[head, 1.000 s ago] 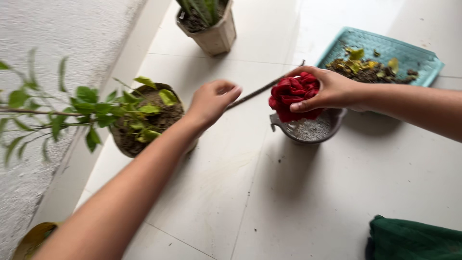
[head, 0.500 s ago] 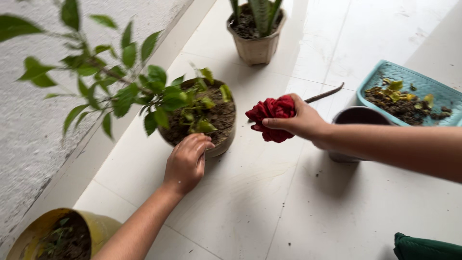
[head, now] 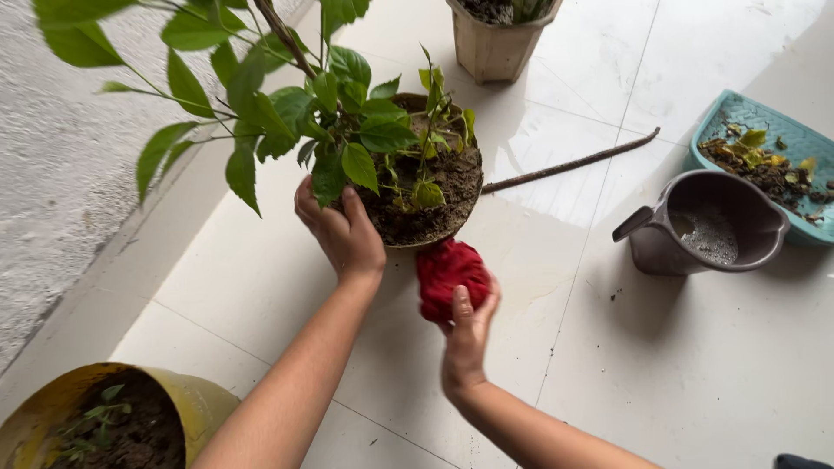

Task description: The person uses a wooden stick to loosen soil in a potted plant, clears debris into a tray, wipes the floor and the exterior of the pot with a red cloth, and then uses the stick to loosen soil in a snake plant.

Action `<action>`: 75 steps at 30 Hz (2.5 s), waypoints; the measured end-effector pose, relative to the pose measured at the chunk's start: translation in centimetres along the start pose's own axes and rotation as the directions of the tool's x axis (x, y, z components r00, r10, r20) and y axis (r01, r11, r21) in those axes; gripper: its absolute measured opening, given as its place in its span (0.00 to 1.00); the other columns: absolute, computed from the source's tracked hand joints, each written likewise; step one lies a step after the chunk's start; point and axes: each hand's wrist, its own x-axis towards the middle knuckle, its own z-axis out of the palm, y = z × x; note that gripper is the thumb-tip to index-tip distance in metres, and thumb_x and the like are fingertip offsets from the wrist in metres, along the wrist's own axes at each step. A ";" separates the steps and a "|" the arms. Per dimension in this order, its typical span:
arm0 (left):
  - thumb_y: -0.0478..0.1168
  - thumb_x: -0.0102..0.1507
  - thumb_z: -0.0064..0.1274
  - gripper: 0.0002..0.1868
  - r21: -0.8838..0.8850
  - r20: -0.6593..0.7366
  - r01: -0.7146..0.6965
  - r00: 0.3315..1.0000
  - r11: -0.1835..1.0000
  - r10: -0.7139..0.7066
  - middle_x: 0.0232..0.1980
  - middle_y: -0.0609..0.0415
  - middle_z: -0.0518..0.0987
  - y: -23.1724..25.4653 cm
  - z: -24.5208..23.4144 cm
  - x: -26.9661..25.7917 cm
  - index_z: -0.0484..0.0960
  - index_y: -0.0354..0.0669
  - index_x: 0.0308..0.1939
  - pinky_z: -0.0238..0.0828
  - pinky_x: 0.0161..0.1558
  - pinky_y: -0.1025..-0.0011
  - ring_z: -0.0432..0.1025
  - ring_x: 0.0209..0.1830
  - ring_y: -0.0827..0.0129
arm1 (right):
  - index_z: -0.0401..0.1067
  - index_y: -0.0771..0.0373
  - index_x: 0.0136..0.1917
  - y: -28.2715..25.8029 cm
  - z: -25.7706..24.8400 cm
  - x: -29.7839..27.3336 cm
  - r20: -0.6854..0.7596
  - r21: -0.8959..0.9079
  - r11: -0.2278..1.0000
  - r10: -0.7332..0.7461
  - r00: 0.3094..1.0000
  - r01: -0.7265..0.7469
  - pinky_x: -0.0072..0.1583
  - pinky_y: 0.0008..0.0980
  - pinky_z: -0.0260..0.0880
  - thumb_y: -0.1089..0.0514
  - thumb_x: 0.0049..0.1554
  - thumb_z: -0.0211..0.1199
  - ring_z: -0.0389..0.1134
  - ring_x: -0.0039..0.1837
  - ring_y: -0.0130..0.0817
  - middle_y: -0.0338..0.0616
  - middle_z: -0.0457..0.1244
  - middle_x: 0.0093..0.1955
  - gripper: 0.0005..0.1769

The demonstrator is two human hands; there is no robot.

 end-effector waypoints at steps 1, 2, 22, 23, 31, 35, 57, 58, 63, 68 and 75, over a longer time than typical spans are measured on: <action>0.44 0.72 0.44 0.29 0.030 -0.005 0.032 0.999 0.999 -0.032 0.72 0.36 0.60 0.0 0.7 0.5 0.56 0.30 0.72 0.50 0.73 0.51 0.55 0.74 0.44 | 0.38 0.51 0.82 0.6 0.9 0.0 0.020 0.084 0.996 0.014 1.000 -0.016 0.70 0.54 0.64 0.32 0.51 0.58 0.53 0.76 0.50 0.49 0.47 0.77 0.55; 0.44 0.74 0.43 0.28 0.063 -0.013 0.066 0.998 0.996 -0.066 0.74 0.37 0.60 0.0 1.3 0.9 0.56 0.31 0.73 0.49 0.75 0.52 0.55 0.76 0.45 | 0.39 0.52 0.83 1.2 2.0 0.4 -0.043 -0.044 0.994 -0.098 0.994 0.096 0.73 0.52 0.58 0.35 0.58 0.53 0.49 0.79 0.50 0.50 0.44 0.80 0.48; 0.32 0.73 0.34 0.14 0.076 -0.021 0.252 0.968 0.965 -0.251 0.59 0.42 0.71 1.6 0.5 0.7 0.66 0.28 0.61 0.60 0.62 0.59 0.65 0.61 0.56 | 0.56 0.67 0.76 -2.6 -1.2 17.5 0.119 0.261 0.910 -0.362 0.925 0.322 0.74 0.40 0.63 0.49 0.69 0.53 0.63 0.72 0.41 0.52 0.60 0.72 0.29; 0.33 0.73 0.33 0.11 0.047 -0.015 0.378 0.926 0.925 -0.378 0.50 0.45 0.74 1.3 0.9 0.8 0.70 0.29 0.51 0.64 0.55 0.61 0.69 0.51 0.60 | 0.57 0.68 0.76 -2.0 -1.3 15.0 0.105 0.285 0.900 -0.372 0.922 0.330 0.74 0.40 0.64 0.49 0.70 0.53 0.63 0.71 0.40 0.52 0.60 0.71 0.29; 0.34 0.70 0.36 0.14 -0.258 -0.071 0.425 0.887 0.868 -0.456 0.30 0.61 0.67 0.8 0.7 0.4 0.66 0.43 0.28 0.61 0.36 0.70 0.60 0.30 0.77 | 0.43 0.62 0.81 2.1 4.5 4.1 -0.202 0.060 0.933 -0.336 0.920 0.354 0.72 0.32 0.58 0.45 0.71 0.47 0.59 0.70 0.33 0.45 0.56 0.72 0.34; 0.37 0.72 0.38 0.16 -0.280 -0.035 0.468 0.867 0.838 -0.496 0.28 0.61 0.65 0.6 0.3 0.5 0.65 0.44 0.28 0.59 0.34 0.70 0.58 0.29 0.77 | 0.46 0.57 0.78 1.8 3.7 11.0 -0.302 0.312 0.929 -0.099 0.948 0.197 0.60 0.38 0.67 0.44 0.66 0.46 0.64 0.60 0.36 0.45 0.59 0.66 0.32; 0.39 0.67 0.44 0.12 -0.281 0.044 0.456 0.885 0.845 -0.463 0.47 0.70 0.79 -0.2 -2.0 4.6 0.77 0.50 0.52 0.59 0.53 0.89 0.70 0.50 0.90 | 0.59 0.55 0.70 -4.2 2.4 25.1 0.352 0.200 0.975 0.018 0.936 -0.094 0.59 0.43 0.75 0.49 0.65 0.45 0.68 0.58 0.39 0.48 0.63 0.60 0.22; 0.38 0.67 0.44 0.12 -0.327 0.180 0.480 0.877 0.814 -0.445 0.48 0.65 0.79 -0.6 -2.7 5.9 0.78 0.47 0.53 0.64 0.54 0.84 0.71 0.51 0.84 | 0.59 0.57 0.70 -3.5 2.4 23.6 0.315 0.264 0.963 -0.030 0.949 -0.057 0.60 0.44 0.73 0.50 0.66 0.46 0.66 0.59 0.40 0.49 0.63 0.60 0.22; 0.40 0.69 0.51 0.14 -0.414 0.324 0.489 0.868 0.768 -0.377 0.54 0.56 0.75 -2.8 -5.8 9.2 0.75 0.43 0.58 0.70 0.55 0.73 0.71 0.56 0.73 | 0.55 0.58 0.73 -0.3 1.8 14.2 0.061 0.296 0.946 -0.160 0.985 0.135 0.72 0.37 0.61 0.52 0.68 0.46 0.61 0.70 0.35 0.44 0.60 0.68 0.22; 0.28 0.66 0.45 0.20 0.013 -0.060 0.010 0.998 1.000 -0.009 0.57 0.55 0.63 -0.3 -9.3 -0.7 0.61 0.40 0.60 0.66 0.61 0.69 0.63 0.55 0.70 | 0.58 0.59 0.72 1.4 -0.8 11.4 0.060 0.190 0.980 -0.080 0.995 0.067 0.71 0.36 0.62 0.57 0.67 0.51 0.62 0.69 0.35 0.46 0.62 0.69 0.21; 0.31 0.64 0.46 0.15 -0.075 0.583 -0.608 0.616 0.790 0.529 0.65 0.44 0.71 9.2 -4.3 -8.3 0.71 0.38 0.56 0.58 0.72 0.51 0.63 0.71 0.50 | 0.60 0.57 0.72 1.4 -6.1 10.5 -0.076 0.261 0.965 0.019 0.997 0.002 0.69 0.35 0.66 0.58 0.65 0.52 0.64 0.67 0.33 0.45 0.62 0.68 0.22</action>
